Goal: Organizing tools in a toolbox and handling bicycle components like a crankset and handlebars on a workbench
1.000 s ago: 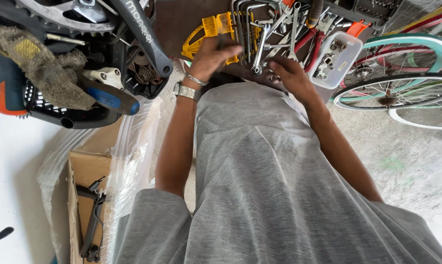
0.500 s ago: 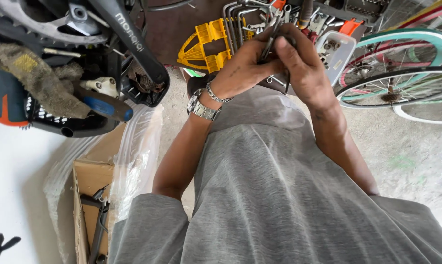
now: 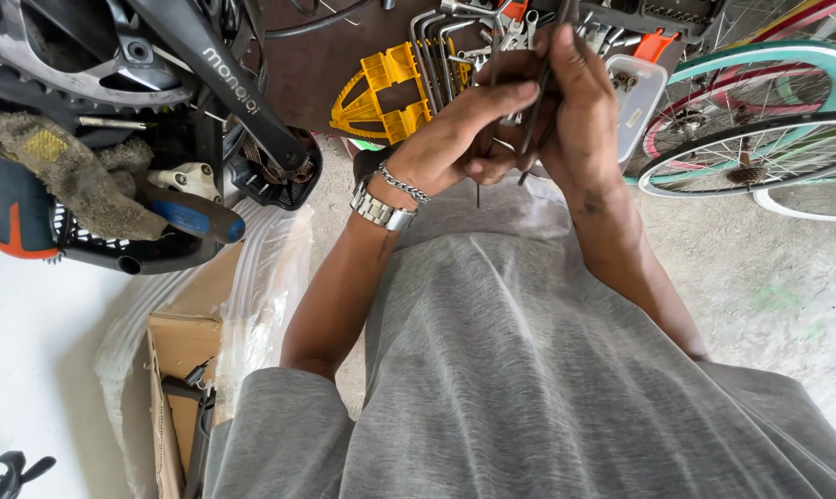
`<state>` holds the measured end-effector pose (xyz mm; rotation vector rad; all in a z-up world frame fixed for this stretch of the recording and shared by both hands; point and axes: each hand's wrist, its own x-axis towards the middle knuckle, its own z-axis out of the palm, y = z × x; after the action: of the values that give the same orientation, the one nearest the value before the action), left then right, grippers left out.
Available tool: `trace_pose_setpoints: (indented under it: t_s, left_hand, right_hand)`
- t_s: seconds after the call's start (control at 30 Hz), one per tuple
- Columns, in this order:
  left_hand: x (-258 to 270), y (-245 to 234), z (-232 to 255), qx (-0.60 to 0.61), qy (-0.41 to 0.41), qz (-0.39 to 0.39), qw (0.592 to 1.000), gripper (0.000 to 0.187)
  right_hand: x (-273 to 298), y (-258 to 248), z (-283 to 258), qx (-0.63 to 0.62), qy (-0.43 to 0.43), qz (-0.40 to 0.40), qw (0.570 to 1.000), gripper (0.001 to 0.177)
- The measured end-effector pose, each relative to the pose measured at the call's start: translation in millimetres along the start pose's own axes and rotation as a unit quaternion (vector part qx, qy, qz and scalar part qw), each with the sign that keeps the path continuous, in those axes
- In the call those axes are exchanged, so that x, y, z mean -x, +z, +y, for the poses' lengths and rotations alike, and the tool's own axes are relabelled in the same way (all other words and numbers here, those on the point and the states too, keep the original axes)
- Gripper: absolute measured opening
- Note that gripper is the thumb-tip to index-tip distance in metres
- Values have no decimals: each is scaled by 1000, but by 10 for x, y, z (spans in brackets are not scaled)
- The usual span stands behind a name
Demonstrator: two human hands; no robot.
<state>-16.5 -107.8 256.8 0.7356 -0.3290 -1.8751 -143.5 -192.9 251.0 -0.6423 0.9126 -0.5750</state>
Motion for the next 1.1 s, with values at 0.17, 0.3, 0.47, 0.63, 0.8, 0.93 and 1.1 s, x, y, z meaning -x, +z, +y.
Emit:
trace_pose_setpoints:
  t_s: [0.17,0.3,0.47,0.63,0.8,0.93,1.1]
  left_hand:
    - [-117,-43,-237,60,-41,51,996,51]
    - [-161,-35,-318,91,-21,60,994,40]
    - [-152,-197,-412,87,-39,28,995,45]
    - [-168,-182,-422,-30,-60,24,997,45]
    - [-346,-394,-854,-339,182,-58,921,18]
    - [-225,-155,-578,-173,37,83,981,30]
    - [-174,-431,-781,-218,129,41,966,42]
  right_hand:
    - [-120,-82,-21,23,-30,34,999,29]
    - [-297,-375,2,-37,-3,66,997,30]
    - [-260,-539,-233,-17,-45,-1,999,19]
    - [-170,-458,-316,188,6,-148,971,27]
    - [-185,-504,-360,445,-36,-262,856,35]
    - [-198,-502,-308,307,-46,-191,931,28]
    - [-145,-469,-291,303,-48,-178,935,37]
